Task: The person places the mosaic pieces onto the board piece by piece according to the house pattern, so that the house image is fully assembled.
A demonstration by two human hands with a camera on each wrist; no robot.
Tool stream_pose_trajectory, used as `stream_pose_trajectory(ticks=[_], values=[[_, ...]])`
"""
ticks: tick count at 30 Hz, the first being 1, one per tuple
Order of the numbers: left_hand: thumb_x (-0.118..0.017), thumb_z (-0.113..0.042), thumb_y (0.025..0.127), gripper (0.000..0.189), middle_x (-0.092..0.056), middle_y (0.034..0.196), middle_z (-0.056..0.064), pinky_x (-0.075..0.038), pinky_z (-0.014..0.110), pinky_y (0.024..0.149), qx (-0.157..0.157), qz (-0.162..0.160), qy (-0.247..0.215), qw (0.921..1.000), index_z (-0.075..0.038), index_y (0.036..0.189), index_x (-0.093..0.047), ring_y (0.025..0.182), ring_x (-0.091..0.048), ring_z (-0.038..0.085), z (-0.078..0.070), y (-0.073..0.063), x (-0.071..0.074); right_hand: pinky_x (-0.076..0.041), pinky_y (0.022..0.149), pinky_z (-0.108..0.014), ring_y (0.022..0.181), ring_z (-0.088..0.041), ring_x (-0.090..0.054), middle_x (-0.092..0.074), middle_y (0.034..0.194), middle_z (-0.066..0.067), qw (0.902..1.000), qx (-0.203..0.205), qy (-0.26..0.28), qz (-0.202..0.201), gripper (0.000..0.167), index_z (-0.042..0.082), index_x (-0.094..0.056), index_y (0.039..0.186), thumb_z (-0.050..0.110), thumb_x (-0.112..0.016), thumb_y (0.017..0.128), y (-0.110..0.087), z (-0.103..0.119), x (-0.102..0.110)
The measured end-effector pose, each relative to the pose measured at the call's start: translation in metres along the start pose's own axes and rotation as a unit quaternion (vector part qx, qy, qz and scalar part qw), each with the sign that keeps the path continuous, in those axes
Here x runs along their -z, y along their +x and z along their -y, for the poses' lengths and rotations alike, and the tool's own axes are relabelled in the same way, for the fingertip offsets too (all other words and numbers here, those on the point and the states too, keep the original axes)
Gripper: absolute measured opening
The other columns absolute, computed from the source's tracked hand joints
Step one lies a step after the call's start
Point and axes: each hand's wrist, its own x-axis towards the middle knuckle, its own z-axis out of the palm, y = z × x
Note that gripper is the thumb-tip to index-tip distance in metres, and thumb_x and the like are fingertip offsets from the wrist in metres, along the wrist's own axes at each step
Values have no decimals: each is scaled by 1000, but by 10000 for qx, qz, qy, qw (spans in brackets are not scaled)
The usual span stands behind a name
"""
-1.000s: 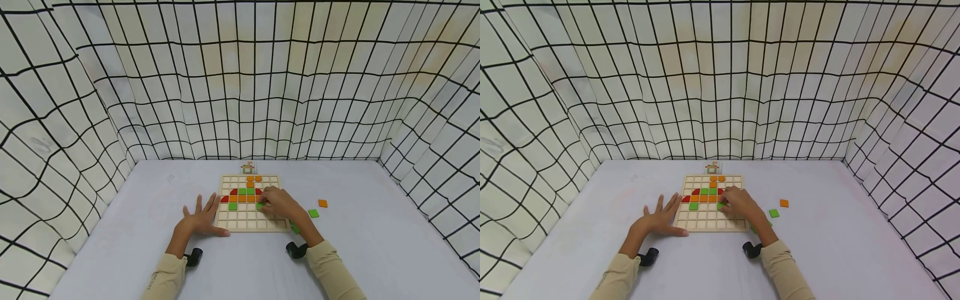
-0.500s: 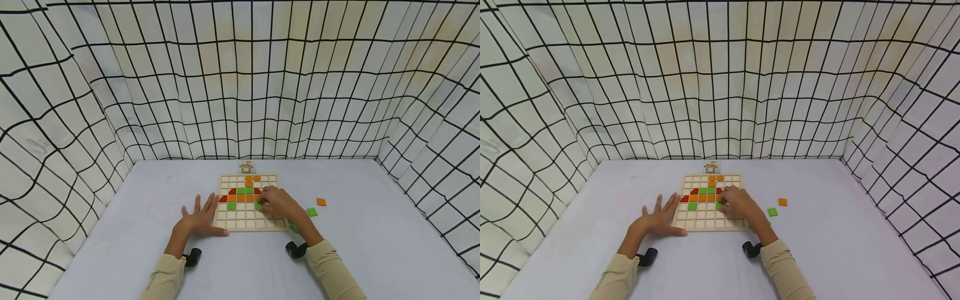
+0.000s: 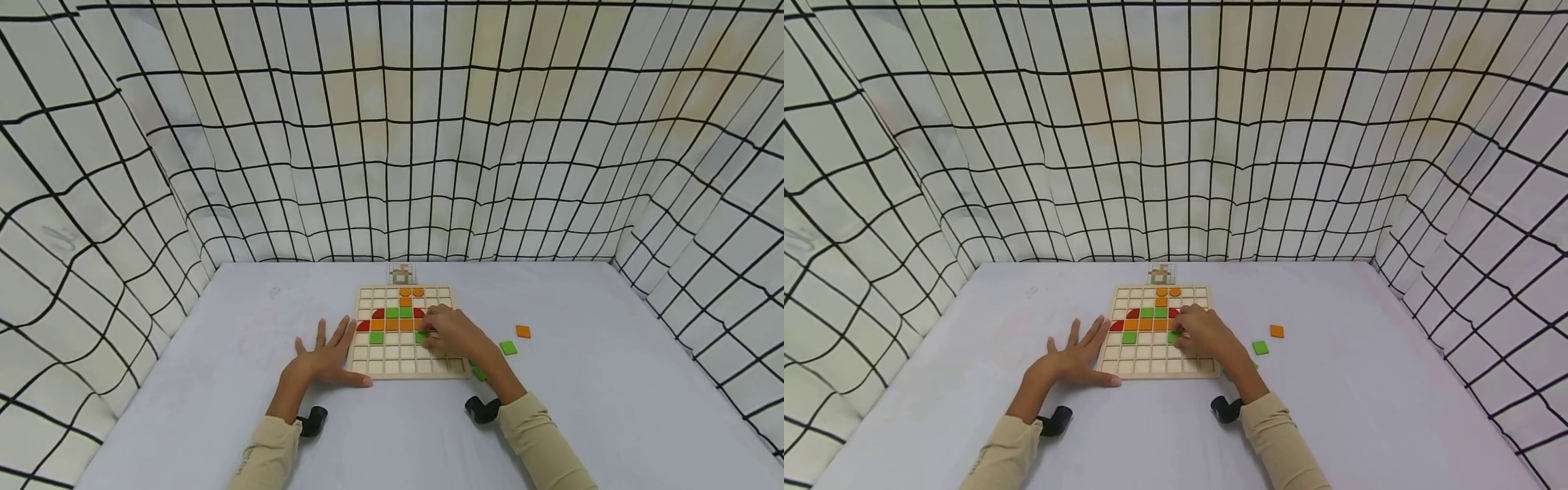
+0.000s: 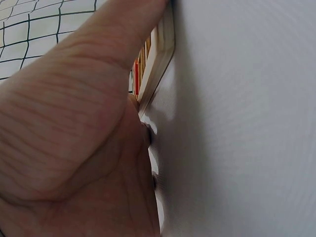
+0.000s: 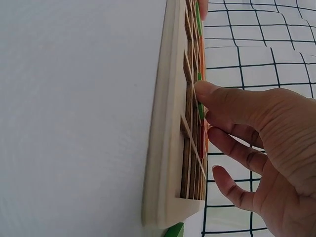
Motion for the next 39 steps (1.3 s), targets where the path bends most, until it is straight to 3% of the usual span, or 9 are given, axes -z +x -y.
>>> stream_pose_trajectory(ticks=[7,13,17,21,26,33,39], values=[[-73,-69,71,124,6,166,7,7,80,103,-25,-33,8,10000,-15,159,-4,148,17,46,2,1,-1,-49,85,-39,100,-17,-57,-65,103,1,9995,-110,286,-52,28,12,-74,105,30,-79,83,-3,-2,3],[-72,-69,71,124,6,166,6,7,81,103,-17,-11,19,10000,-15,159,-4,148,17,45,2,2,-2,-51,84,-37,102,-16,-59,-67,105,2,9993,88,293,-206,21,14,-75,102,28,-77,85,-10,-11,6],[-73,-69,70,124,6,166,6,7,81,103,-5,3,17,10000,-15,159,-4,148,18,45,1,2,-2,-51,86,-43,98,-16,-59,-66,101,3,9985,6,482,-252,18,14,-75,100,25,-76,86,-17,-15,12],[-73,-69,70,125,6,166,7,7,81,103,-2,-9,1,10000,-15,159,-4,148,18,45,2,2,-2,-50,87,-42,96,-15,-58,-66,102,3,9972,-293,678,-107,17,14,-75,100,24,-75,87,-25,-18,19],[-73,-69,70,125,5,166,7,7,81,103,6,-23,-2,10000,-15,159,-4,148,17,46,2,2,-2,-51,80,-32,89,-14,-57,-66,100,3,9951,-393,897,111,13,12,-74,98,21,-75,87,-34,-26,23],[-73,-69,71,124,5,166,7,7,81,103,-20,-40,-13,10000,-15,159,-5,148,17,46,1,2,-2,-52,80,-30,86,-10,-56,-63,92,6,9934,-566,953,306,7,16,-73,92,18,-76,86,-49,-37,24],[-73,-69,70,125,5,166,7,7,80,103,2,-16,-17,10000,-15,159,-4,148,17,46,1,1,-2,-52,82,-29,90,-9,-58,-64,94,7,9888,-692,1246,447,14,16,-72,95,23,-78,84,-62,-46,22]])
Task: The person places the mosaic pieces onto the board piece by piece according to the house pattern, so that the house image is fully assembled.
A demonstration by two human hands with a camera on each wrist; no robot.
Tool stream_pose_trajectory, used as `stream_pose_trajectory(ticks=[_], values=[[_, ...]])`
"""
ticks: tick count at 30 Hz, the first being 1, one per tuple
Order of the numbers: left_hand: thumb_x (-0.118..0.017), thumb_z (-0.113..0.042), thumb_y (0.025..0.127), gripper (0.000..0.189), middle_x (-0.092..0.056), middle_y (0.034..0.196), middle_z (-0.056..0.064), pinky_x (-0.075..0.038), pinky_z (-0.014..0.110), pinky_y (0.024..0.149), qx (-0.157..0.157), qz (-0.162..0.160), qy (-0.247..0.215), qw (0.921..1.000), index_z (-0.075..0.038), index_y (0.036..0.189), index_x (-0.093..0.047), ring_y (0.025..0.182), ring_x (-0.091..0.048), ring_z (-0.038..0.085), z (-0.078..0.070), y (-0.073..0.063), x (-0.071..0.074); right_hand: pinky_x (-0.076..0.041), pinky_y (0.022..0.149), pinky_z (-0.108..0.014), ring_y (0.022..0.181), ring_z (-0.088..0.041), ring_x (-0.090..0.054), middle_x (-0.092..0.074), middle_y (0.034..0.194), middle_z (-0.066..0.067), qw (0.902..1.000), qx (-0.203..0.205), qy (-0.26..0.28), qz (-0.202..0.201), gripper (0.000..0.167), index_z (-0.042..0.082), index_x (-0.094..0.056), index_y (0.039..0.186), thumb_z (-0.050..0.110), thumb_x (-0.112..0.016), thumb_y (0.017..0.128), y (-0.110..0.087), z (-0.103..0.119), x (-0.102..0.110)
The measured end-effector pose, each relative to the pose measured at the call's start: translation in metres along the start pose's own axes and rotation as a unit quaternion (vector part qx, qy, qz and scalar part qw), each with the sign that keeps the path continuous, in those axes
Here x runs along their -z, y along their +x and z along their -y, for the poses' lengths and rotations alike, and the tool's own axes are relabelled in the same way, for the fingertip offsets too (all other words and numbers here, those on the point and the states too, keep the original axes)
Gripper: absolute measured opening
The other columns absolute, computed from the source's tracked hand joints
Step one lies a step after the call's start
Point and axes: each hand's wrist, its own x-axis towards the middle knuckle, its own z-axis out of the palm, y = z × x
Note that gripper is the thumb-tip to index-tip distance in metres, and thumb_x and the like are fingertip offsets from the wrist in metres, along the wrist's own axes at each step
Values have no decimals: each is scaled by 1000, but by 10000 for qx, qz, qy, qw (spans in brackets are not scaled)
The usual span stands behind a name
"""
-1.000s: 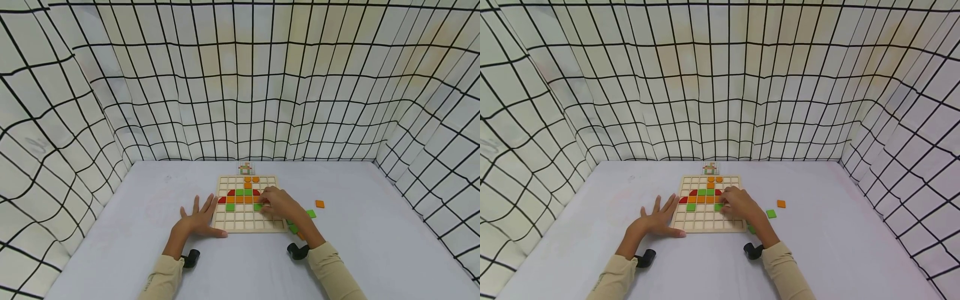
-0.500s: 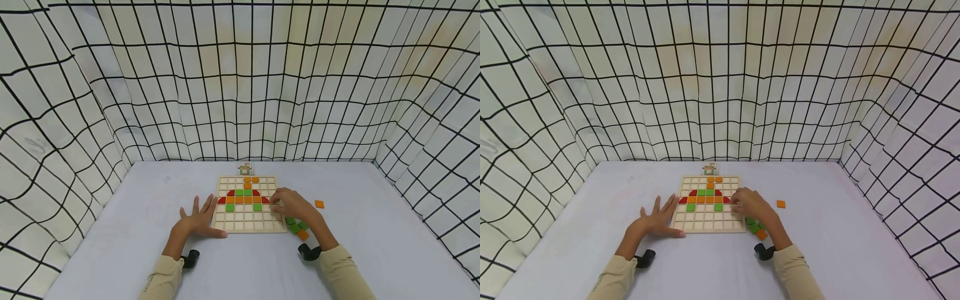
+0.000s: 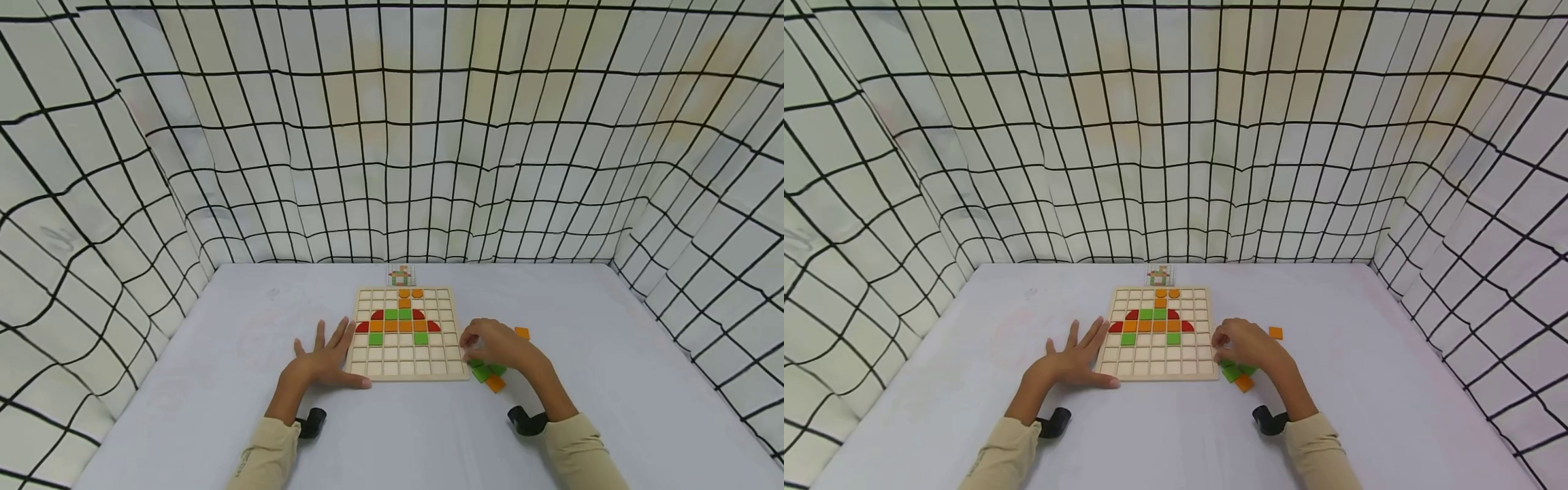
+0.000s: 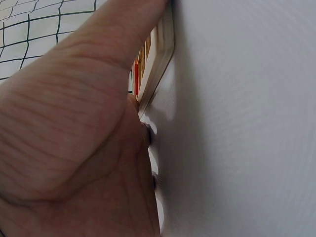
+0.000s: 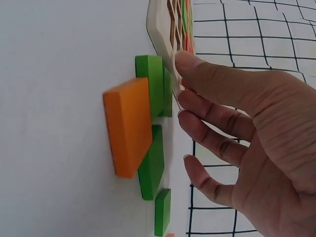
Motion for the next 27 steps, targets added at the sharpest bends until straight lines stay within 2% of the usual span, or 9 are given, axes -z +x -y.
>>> stream_pose_trajectory(ticks=[10,16,21,27], values=[[-73,-70,70,125,6,166,7,7,81,103,7,29,53,10000,-16,159,-3,148,18,46,2,2,-2,-51,80,-28,89,-10,-59,-64,93,7,9999,108,20,-12,15,15,-71,94,24,-78,83,-10,-9,1],[-73,-70,70,125,7,166,6,8,80,103,7,38,-1,10000,-16,159,-3,147,19,45,2,1,-2,-52,81,-30,89,-10,-59,-64,93,7,9994,-4,-273,-193,17,14,-72,95,25,-79,83,-8,-10,-1],[-73,-69,70,125,6,166,7,7,80,104,6,20,4,10000,-16,159,-4,148,18,46,0,0,-2,-52,82,-31,91,-11,-58,-62,93,6,9998,-119,-77,-106,19,14,-72,97,22,-80,82,-11,-12,2],[-73,-69,71,124,6,166,7,7,80,103,18,-9,27,10000,-15,159,-4,148,17,46,0,-1,1,-51,81,-31,89,-11,-57,-61,94,5,9996,-226,-80,-163,21,12,-70,100,19,-79,82,-9,-17,3]])
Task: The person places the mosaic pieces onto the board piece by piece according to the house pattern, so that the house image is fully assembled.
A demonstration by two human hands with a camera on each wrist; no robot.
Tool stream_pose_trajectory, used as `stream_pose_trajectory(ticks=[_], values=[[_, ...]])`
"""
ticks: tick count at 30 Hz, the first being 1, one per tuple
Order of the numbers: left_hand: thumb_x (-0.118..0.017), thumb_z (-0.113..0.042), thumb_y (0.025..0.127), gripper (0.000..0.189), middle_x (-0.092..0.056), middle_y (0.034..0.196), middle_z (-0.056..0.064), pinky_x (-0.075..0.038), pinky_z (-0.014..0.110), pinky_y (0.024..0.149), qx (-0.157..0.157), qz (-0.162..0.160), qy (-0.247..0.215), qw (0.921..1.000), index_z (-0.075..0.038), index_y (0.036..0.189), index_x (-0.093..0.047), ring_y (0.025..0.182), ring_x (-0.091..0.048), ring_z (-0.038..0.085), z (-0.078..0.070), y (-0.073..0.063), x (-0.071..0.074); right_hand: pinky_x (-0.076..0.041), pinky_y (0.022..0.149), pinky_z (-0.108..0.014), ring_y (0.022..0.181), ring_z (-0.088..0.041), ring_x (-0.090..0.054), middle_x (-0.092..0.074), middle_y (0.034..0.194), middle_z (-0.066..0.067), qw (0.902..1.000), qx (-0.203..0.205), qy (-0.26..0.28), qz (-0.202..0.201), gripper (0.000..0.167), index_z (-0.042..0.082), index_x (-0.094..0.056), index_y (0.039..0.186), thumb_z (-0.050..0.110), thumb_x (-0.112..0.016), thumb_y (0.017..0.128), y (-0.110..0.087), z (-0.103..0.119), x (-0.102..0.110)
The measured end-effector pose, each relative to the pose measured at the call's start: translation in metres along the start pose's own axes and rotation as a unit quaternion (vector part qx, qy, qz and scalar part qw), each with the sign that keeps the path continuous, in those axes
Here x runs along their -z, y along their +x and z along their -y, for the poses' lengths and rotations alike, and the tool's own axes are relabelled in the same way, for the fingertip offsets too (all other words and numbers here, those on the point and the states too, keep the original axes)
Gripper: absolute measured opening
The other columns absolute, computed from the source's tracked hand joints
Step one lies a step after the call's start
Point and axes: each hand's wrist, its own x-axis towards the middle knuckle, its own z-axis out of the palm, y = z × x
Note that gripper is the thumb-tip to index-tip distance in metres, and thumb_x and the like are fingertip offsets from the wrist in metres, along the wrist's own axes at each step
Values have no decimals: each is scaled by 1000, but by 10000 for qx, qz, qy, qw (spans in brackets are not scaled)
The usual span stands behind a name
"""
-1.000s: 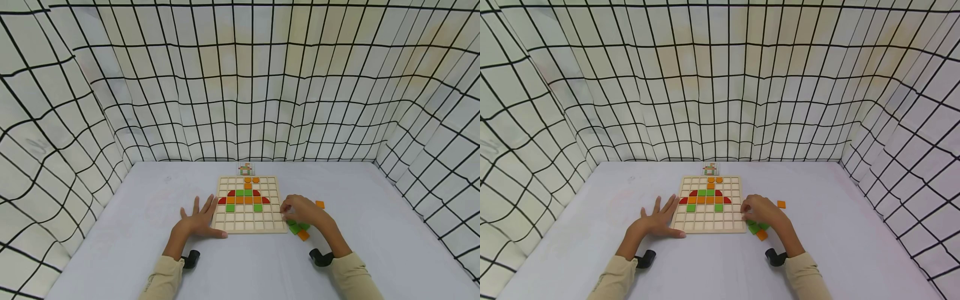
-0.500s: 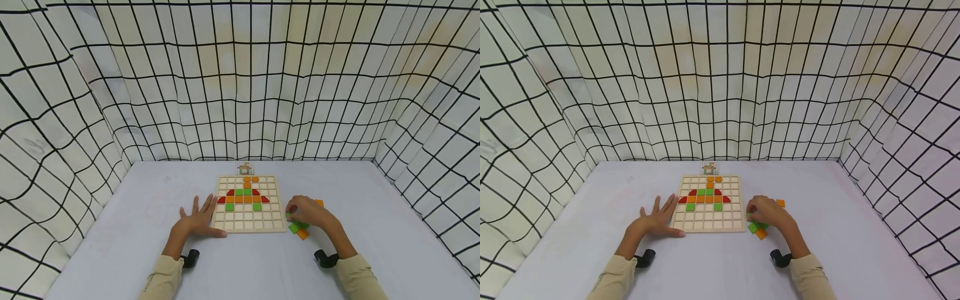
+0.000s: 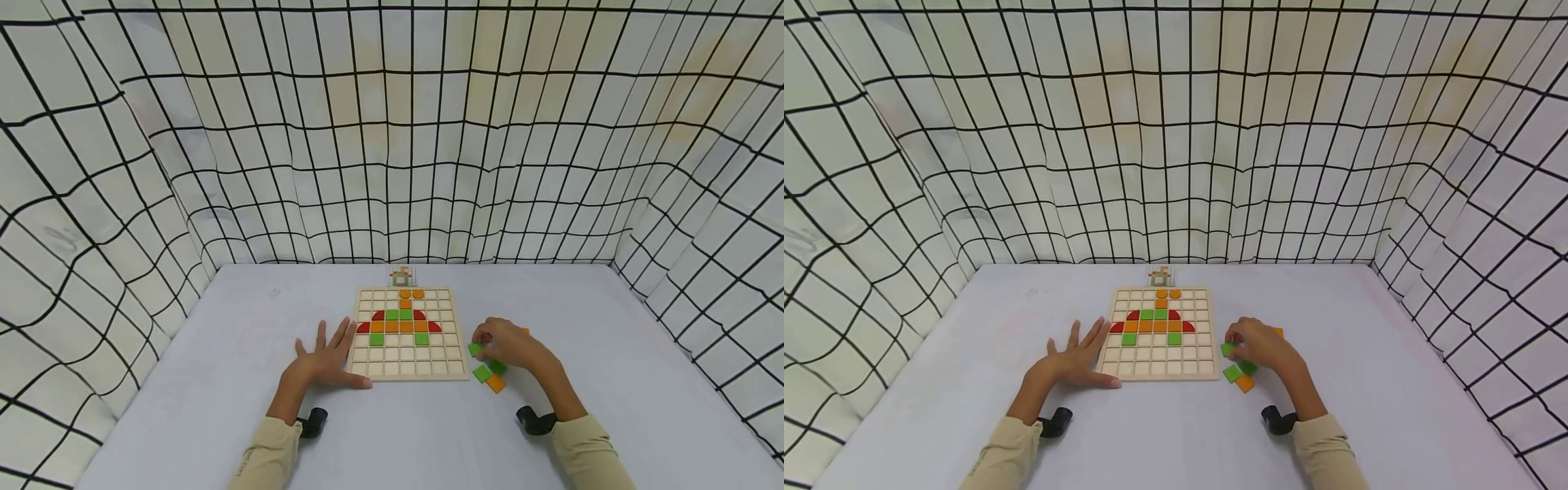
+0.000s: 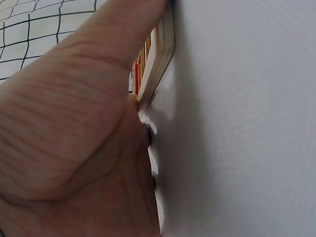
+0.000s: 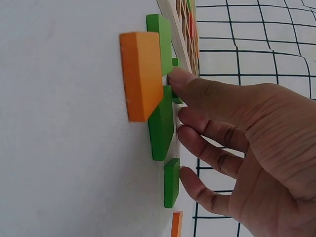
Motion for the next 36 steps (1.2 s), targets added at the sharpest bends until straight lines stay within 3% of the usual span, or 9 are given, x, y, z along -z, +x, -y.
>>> stream_pose_trajectory(ticks=[15,36], values=[[-73,-69,71,124,6,166,6,7,80,104,-2,28,-11,10000,-16,159,-3,148,18,45,0,1,0,-51,77,-29,85,-9,-55,-62,91,5,9990,311,-242,-196,21,11,-68,95,24,-79,83,0,-1,-4],[-72,-70,71,124,7,166,5,8,80,104,20,32,-8,10000,-17,159,-2,148,19,44,2,3,-2,-52,77,-28,84,-9,-56,-63,88,5,9988,345,-284,-177,20,11,-68,93,24,-79,82,3,10,3]])
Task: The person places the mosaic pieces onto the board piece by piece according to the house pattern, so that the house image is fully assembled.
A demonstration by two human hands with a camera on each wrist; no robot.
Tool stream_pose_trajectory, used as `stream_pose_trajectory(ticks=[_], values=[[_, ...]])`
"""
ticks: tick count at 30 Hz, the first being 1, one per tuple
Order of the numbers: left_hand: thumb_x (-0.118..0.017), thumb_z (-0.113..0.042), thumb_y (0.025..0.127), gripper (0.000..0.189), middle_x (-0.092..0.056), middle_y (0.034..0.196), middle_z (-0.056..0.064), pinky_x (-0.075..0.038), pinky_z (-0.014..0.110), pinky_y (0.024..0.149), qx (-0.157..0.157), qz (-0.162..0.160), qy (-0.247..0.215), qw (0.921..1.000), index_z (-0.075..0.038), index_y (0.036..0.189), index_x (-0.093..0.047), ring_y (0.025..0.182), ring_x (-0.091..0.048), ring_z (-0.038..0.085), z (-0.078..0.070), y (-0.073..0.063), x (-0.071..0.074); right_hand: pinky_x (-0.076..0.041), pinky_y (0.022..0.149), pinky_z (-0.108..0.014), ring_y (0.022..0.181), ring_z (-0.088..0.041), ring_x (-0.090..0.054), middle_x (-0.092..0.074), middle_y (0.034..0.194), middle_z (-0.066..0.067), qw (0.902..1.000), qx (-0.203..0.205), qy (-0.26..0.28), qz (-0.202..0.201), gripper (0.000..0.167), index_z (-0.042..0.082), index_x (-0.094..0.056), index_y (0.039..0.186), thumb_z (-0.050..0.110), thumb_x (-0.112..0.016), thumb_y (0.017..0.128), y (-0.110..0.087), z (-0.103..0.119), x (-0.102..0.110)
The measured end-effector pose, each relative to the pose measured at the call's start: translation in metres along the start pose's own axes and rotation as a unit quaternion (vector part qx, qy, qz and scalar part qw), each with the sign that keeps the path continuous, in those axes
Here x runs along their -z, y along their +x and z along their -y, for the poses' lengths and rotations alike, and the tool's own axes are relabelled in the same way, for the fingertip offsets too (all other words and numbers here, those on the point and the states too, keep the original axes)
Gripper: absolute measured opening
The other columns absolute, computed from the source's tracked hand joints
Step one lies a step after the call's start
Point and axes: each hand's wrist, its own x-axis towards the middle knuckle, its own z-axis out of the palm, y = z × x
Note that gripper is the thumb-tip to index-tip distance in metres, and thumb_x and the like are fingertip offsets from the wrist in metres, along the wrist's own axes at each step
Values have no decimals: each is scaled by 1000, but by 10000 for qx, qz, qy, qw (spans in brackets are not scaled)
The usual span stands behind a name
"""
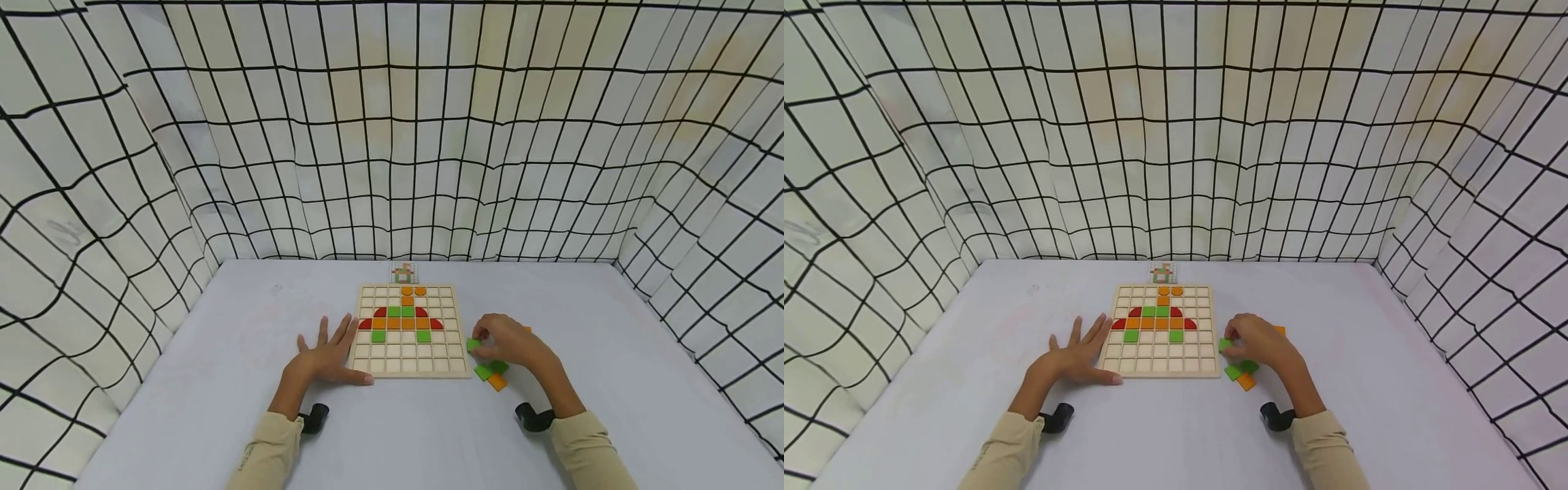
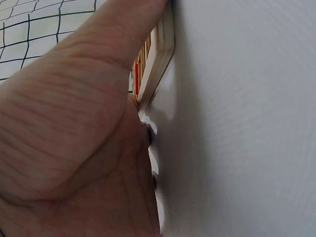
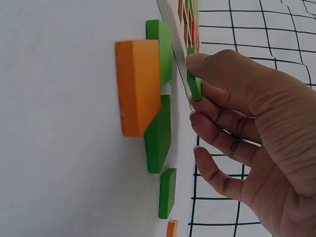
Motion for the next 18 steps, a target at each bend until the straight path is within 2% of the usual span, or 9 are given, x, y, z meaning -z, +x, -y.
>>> stream_pose_trajectory(ticks=[7,14,18], values=[[-73,-69,70,125,7,166,6,8,80,104,8,1,-41,10000,-17,159,-2,148,19,45,0,-1,2,-53,78,-29,86,-11,-58,-64,89,5,9997,238,74,-47,21,11,-68,94,25,-78,83,5,10,2],[-73,-69,70,125,6,166,5,8,80,103,-11,-12,-64,10000,-17,159,-3,148,18,45,0,-3,2,-52,80,-29,84,-10,-55,-63,88,7,9994,206,188,181,25,14,-68,92,34,-79,81,22,28,-9],[-73,-70,70,125,7,166,5,8,80,103,-21,-3,-58,10000,-17,159,-3,148,19,45,-1,-3,2,-52,78,-26,83,-8,-55,-63,88,8,9986,513,70,114,26,15,-69,92,36,-79,82,29,36,-16]])
